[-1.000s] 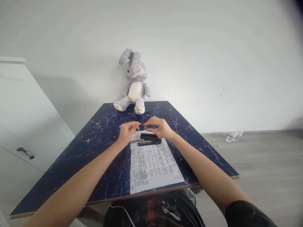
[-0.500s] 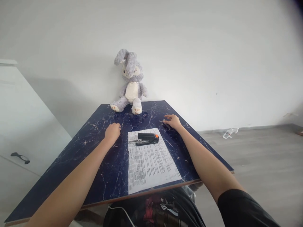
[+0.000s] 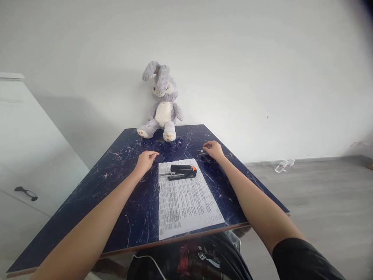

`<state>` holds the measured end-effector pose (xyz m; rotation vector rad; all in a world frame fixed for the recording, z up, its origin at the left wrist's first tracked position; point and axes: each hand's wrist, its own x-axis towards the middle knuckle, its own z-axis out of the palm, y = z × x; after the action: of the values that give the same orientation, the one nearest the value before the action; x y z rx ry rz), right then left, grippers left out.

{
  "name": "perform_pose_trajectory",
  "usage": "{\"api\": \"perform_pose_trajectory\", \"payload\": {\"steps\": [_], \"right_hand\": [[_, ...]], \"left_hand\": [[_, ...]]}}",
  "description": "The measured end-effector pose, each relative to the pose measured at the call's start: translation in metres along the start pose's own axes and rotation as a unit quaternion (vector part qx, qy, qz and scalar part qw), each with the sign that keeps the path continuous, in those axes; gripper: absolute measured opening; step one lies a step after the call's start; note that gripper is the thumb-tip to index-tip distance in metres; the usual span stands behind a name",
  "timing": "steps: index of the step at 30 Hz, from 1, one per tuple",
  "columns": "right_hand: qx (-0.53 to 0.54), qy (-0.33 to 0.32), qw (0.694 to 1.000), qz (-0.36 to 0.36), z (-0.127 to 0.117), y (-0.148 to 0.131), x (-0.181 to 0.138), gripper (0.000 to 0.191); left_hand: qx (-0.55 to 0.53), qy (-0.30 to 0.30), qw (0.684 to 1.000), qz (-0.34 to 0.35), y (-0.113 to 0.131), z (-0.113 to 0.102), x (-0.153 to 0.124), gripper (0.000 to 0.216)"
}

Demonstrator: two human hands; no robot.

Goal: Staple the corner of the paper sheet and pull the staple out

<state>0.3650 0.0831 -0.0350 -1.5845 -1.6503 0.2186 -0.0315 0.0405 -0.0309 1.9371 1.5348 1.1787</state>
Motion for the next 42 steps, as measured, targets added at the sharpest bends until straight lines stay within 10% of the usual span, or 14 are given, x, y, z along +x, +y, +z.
{"api": "perform_pose_trajectory", "payload": {"steps": [6, 11, 17, 22, 28, 42], "right_hand": [[0.104, 0.003, 0.986, -0.13, -0.006, -0.05, -0.019, 0.012], [0.219, -0.218, 0.894, -0.324, -0.016, -0.102, -0.049, 0.023], [0.117, -0.396, 0.818, -0.401, -0.004, -0.123, -0.066, 0.052], [0.072, -0.376, 0.849, -0.363, 0.003, -0.118, -0.065, 0.021], [0.018, -0.302, 0.899, -0.317, 0.003, -0.102, -0.056, 0.017], [0.026, -0.318, 0.896, -0.31, 0.005, -0.095, -0.054, 0.015]], "left_hand": [[-0.378, 0.034, 0.919, -0.106, 0.015, 0.01, -0.007, 0.037], [-0.444, 0.027, 0.883, -0.152, 0.022, 0.009, -0.008, 0.021], [-0.494, -0.005, 0.842, -0.217, 0.024, 0.006, -0.007, 0.013], [-0.436, -0.026, 0.879, -0.191, 0.026, 0.007, -0.011, 0.022], [-0.203, -0.071, 0.976, 0.016, 0.039, 0.007, -0.019, 0.038], [-0.085, -0.156, 0.979, 0.102, 0.04, 0.022, -0.024, 0.021]]}}
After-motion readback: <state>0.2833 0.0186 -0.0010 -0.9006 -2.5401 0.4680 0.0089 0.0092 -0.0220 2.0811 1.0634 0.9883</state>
